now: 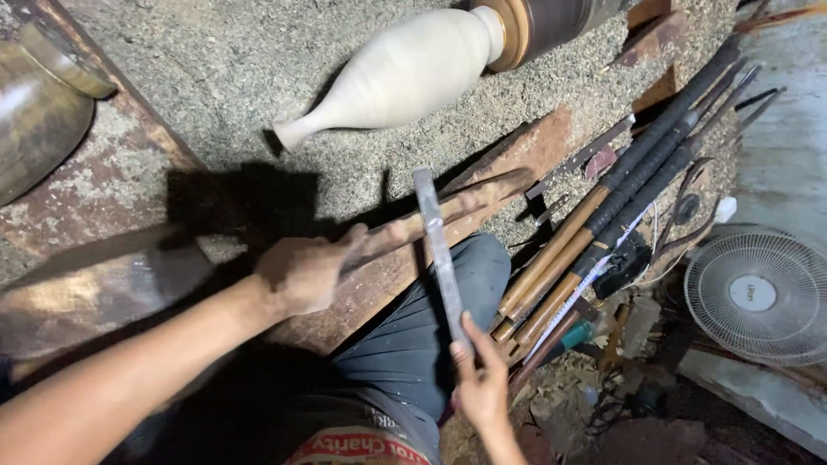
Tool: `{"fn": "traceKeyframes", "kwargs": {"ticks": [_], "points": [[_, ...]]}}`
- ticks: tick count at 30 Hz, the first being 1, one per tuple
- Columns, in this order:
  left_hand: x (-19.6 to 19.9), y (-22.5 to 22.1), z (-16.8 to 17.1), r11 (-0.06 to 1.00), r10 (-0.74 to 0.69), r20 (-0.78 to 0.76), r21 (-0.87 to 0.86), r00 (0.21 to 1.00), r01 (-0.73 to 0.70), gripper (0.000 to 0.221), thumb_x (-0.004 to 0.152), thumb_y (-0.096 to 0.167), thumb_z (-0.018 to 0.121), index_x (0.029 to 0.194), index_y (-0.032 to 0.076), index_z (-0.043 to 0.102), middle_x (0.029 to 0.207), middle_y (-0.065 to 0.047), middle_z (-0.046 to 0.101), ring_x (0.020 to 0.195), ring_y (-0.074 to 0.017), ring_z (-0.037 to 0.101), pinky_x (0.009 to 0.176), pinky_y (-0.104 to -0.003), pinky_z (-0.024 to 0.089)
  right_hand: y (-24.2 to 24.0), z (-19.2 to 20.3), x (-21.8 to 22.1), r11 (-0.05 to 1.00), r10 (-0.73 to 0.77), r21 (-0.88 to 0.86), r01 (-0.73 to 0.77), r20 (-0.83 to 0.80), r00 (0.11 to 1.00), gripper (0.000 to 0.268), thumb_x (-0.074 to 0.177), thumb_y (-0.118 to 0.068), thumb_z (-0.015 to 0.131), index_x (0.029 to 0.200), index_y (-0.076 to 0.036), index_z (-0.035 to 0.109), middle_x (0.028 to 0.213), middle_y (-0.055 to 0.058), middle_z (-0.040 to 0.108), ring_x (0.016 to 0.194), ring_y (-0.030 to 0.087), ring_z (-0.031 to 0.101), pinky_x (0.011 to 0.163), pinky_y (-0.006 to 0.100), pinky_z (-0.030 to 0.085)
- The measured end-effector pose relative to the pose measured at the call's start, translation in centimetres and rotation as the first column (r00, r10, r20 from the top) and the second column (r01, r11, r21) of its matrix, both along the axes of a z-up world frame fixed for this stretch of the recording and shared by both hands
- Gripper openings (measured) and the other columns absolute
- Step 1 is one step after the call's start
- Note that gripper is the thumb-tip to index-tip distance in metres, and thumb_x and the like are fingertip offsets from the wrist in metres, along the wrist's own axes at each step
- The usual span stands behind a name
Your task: The person trims a spinning clay vase on a pottery lathe, holding a flat metal tool against the rotating body to shave off excess clay. They then rub the vase surface with a pink abrasive pad, reposition the vase on the chuck, and finally lift it off the wheel.
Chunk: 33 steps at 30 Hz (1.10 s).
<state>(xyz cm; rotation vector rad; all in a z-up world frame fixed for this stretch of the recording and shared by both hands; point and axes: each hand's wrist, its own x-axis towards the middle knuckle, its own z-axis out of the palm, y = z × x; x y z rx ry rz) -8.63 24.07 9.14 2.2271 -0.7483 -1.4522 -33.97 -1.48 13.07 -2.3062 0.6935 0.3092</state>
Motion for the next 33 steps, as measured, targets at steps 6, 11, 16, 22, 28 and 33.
{"fn": "traceKeyframes", "kwargs": {"ticks": [6, 11, 16, 22, 28, 33], "points": [[4.3, -5.1, -4.4, 0.912, 0.323, -0.306, -0.153, 0.895, -0.381, 0.05, 0.112, 0.053, 0.049, 0.13, 0.012, 0.071, 0.102, -0.016, 0.083, 0.06, -0.0208, 0.057, 0.043, -0.027, 0.04, 5.1, 4.0, 6.0, 0.907, -0.382, -0.029, 0.42, -0.476, 0.792, 0.057, 0.1, -0.011, 0.067, 0.156, -0.023, 0.061, 0.125, 0.017, 0.074, 0.08, 0.044, 0.067, 0.074, 0.051, 0.054], [5.5, -17.8, -11.4, 0.017, 0.568, -0.797, 0.261, -0.206, -0.965, 0.04, 0.103, 0.022, 0.056, 0.128, -0.009, 0.057, 0.095, -0.024, 0.074, 0.079, -0.0329, 0.076, 0.072, -0.043, 0.063, 6.1, 2.5, 8.0, 0.978, 0.041, -0.206, -0.017, 0.112, 0.993, 0.045, 0.097, -0.006, 0.067, 0.142, -0.007, 0.062, 0.113, 0.022, 0.077, 0.097, 0.023, 0.076, 0.083, 0.039, 0.059], [7.2, -17.4, -9.2, -0.103, 0.508, -0.783, 0.36, -0.36, -0.927, 0.032, 0.104, 0.024, 0.048, 0.117, -0.002, 0.062, 0.08, -0.012, 0.069, 0.062, -0.0236, 0.07, 0.058, -0.039, 0.061, 8.2, 3.0, 11.1, 0.961, -0.055, -0.274, 0.041, -0.043, 0.998, 0.043, 0.097, -0.008, 0.064, 0.14, -0.01, 0.062, 0.097, 0.024, 0.076, 0.074, 0.024, 0.077, 0.067, 0.039, 0.059], [7.7, -17.5, -9.2, -0.108, 0.403, -0.816, 0.406, -0.414, -0.907, 0.024, 0.103, 0.026, 0.052, 0.105, 0.005, 0.063, 0.066, -0.004, 0.058, 0.043, -0.0121, 0.046, 0.037, -0.031, 0.037, 8.7, 2.5, 12.0, 0.955, -0.1, -0.288, 0.076, -0.069, 0.993, 0.044, 0.098, -0.01, 0.064, 0.142, -0.011, 0.06, 0.094, 0.02, 0.079, 0.07, 0.025, 0.073, 0.063, 0.038, 0.058], [7.6, -17.4, -7.8, -0.171, 0.451, -0.78, 0.402, -0.434, -0.9, 0.025, 0.104, 0.029, 0.054, 0.097, 0.006, 0.061, 0.061, 0.001, 0.05, 0.042, -0.0086, 0.04, 0.036, -0.028, 0.032, 7.3, 2.0, 11.0, 0.966, -0.11, -0.242, 0.088, -0.08, 0.991, 0.044, 0.098, -0.011, 0.066, 0.142, -0.011, 0.062, 0.109, 0.018, 0.079, 0.075, 0.016, 0.07, 0.068, 0.034, 0.057], [7.3, -18.1, -8.0, -0.246, 0.555, -0.717, 0.343, -0.422, -0.906, 0.027, 0.102, 0.028, 0.058, 0.087, 0.006, 0.063, 0.058, 0.001, 0.05, 0.04, -0.0102, 0.04, 0.034, -0.029, 0.031, 5.2, 1.1, 9.7, 0.962, 0.193, -0.225, -0.155, 0.154, 0.969, 0.043, 0.101, -0.004, 0.066, 0.144, 0.001, 0.059, 0.132, 0.023, 0.071, 0.112, 0.018, 0.065, 0.089, 0.037, 0.054]]}}
